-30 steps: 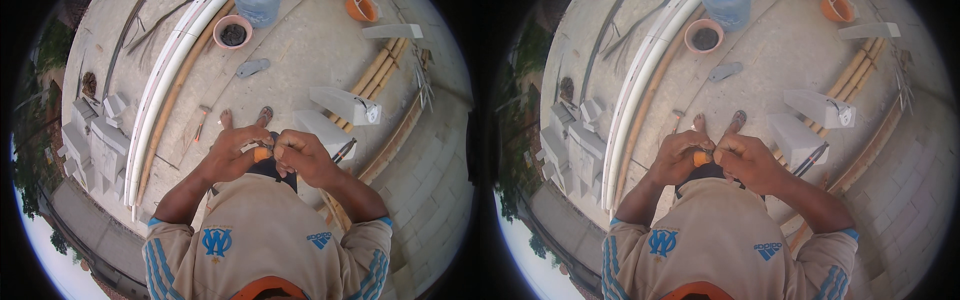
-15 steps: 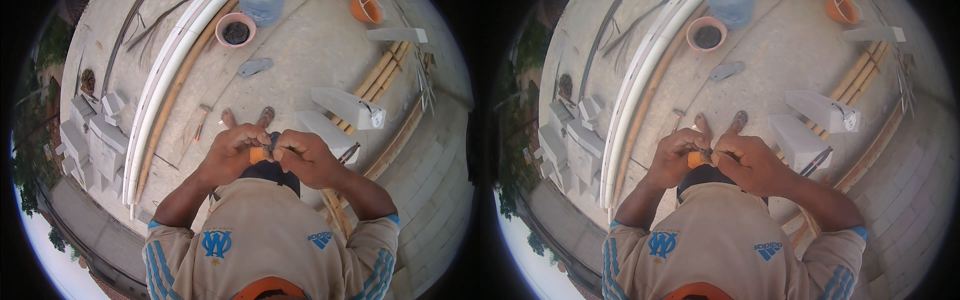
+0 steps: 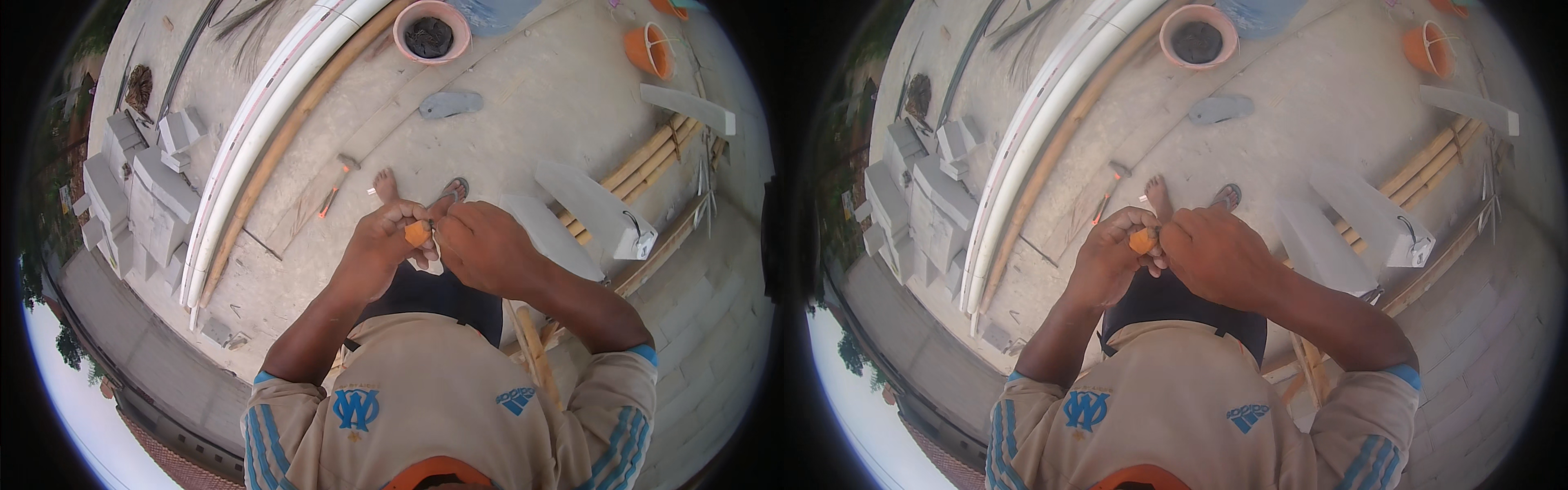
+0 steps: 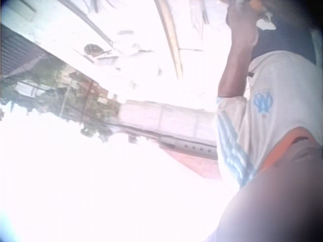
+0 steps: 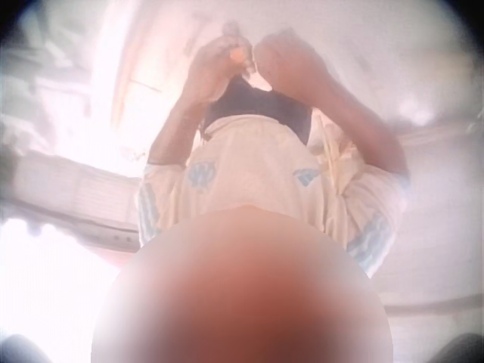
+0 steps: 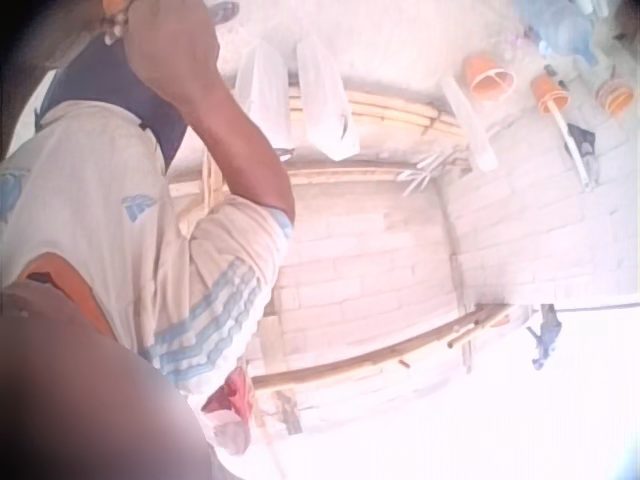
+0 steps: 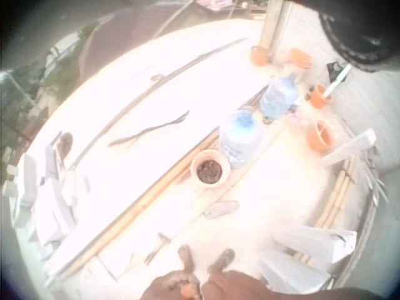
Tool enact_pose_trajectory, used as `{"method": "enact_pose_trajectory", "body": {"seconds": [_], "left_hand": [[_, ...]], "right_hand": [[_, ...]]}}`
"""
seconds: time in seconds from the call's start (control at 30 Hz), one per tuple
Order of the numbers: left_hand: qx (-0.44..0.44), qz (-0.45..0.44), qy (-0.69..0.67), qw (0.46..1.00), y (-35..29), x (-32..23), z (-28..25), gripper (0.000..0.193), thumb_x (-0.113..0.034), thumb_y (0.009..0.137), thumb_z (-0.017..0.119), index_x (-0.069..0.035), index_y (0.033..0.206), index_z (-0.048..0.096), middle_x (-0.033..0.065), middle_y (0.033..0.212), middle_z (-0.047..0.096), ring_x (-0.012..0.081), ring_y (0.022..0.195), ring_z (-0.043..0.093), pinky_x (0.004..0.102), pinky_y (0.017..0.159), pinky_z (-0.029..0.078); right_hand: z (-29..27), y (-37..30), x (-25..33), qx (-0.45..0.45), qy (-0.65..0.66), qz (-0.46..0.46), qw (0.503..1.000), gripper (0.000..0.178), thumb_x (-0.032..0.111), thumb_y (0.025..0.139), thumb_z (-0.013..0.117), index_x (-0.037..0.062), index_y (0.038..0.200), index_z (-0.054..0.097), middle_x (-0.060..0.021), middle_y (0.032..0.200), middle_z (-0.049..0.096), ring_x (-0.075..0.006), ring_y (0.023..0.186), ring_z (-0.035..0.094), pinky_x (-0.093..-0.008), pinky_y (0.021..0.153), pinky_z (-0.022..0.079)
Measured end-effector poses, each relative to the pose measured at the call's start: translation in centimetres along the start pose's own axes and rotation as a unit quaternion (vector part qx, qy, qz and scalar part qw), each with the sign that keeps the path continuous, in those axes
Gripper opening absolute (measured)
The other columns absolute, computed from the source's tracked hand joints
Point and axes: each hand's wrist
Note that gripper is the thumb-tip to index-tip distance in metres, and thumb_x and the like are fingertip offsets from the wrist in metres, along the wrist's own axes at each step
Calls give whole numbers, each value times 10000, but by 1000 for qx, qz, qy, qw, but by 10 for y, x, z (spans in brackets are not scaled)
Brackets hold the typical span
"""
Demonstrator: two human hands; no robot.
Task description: The person repairs a gray flip-flop by hand, using pliers to manipulate a small orange component and a metal wire. They repeatedly adjust and secure the wire into the sandal's strap, then place the sandal on the floor.
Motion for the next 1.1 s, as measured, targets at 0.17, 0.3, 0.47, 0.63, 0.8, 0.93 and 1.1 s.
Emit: {"method": "enact_pose_trajectory", "body": {"seconds": [0.17, 0.3, 0.47, 0.63, 0.8, 0.93, 1.1], "left_hand": [[-47, 135, 337, 930, 67, 25, -58, 215, -26, 939, 597, -45, 1153, 585, 121, 959, 691, 242, 854, 701, 342, 743, 532], [19, 154, 423, 893, 125, 54, -109, 216, 27, 950, 585, -45, 1153, 574, 109, 1008, 684, 188, 906, 682, 309, 800, 539], [44, 189, 455, 869, 203, 95, -151, 221, 53, 928, 606, -37, 1128, 581, 101, 974, 686, 188, 899, 683, 310, 786, 542], [40, 63, 201, 977, 261, 141, -187, 164, 19, 910, 600, -9, 1071, 600, 89, 911, 693, 140, 849, 686, 273, 730, 525], [0, -34, 178, 984, 292, 150, -202, 109, -44, 904, 582, 5, 994, 621, 70, 784, 682, 104, 758, 674, 244, 699, 511], [13, 15, 184, 983, 304, 150, -196, 129, -63, 896, 600, 6, 1001, 629, 65, 790, 684, 113, 762, 680, 263, 694, 524], [55, 296, 385, 872, 286, 139, -177, 205, -34, 854, 633, -26, 1059, 636, 82, 903, 706, 187, 816, 702, 300, 719, 544]], "right_hand": [[51, 33, -64, 67, 360, 253, 895, 162, 127, 963, 565, 40, 827, 552, -85, 757, 549, -141, 640, 516, -303, 607, 439], [114, 31, -150, 145, 545, 284, 775, 246, 177, 1017, 507, 31, 823, 545, -31, 734, 538, -102, 648, 495, -280, 622, 441], [169, 33, -234, 151, 643, 276, 698, 254, 163, 1015, 517, 26, 801, 530, -14, 722, 540, -100, 634, 492, -278, 601, 438], [191, 49, -295, 179, 522, 242, 798, 192, 135, 945, 599, 44, 788, 536, -19, 694, 527, -110, 575, 475, -301, 537, 431], [202, 59, -324, 162, 35, -61, 984, 139, 171, 892, 663, 50, 932, 607, -96, 804, 618, -229, 708, 634, -365, 647, 493], [194, 56, -324, 99, -117, -141, 978, 140, 177, 888, 659, 51, 902, 600, -93, 794, 614, -260, 683, 620, -385, 657, 502], [182, 41, -310, 135, 390, 133, 901, 142, 164, 922, 582, 45, 844, 582, -78, 698, 569, -217, 581, 517, -343, 622, 491]]}}
Point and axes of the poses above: each hand's wrist, its own y-axis towards the middle knuckle, its own z-axis out of the palm, x = y × z
